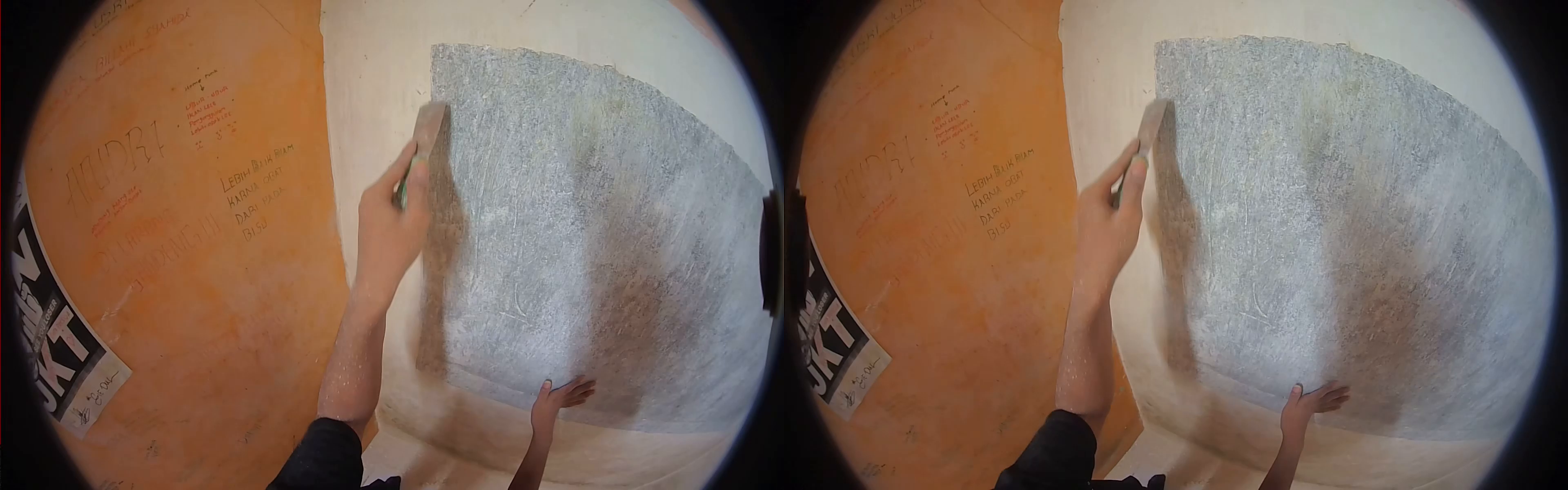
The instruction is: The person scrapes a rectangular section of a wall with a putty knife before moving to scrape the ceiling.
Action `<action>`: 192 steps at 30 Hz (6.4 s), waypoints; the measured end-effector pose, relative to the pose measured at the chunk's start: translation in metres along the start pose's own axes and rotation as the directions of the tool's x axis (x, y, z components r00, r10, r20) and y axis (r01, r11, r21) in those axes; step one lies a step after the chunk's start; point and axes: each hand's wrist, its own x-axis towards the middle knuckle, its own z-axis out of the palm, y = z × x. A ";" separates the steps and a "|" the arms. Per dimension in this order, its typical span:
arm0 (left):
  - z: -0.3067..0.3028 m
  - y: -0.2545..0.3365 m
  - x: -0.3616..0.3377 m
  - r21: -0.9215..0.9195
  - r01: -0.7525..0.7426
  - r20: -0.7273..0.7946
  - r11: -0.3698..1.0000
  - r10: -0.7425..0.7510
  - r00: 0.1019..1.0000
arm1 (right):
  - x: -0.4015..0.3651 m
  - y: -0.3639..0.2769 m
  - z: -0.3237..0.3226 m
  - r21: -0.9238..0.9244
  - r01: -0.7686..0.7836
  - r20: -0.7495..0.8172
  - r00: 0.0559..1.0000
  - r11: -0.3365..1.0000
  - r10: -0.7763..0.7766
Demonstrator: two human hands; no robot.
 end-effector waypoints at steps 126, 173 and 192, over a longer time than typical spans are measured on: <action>-0.011 0.022 0.053 0.161 -0.246 0.006 0.956 0.248 0.969 | -0.001 0.001 0.003 0.009 0.034 -0.064 0.997 0.999 -0.033; -0.008 0.019 0.073 0.144 -0.338 0.024 0.930 0.338 0.941 | 0.002 0.002 0.008 -0.036 -0.013 -0.075 0.997 0.999 0.010; 0.001 -0.003 0.043 0.014 -0.309 0.033 0.951 0.308 0.951 | 0.000 -0.001 -0.001 -0.036 -0.012 0.003 1.000 0.999 0.012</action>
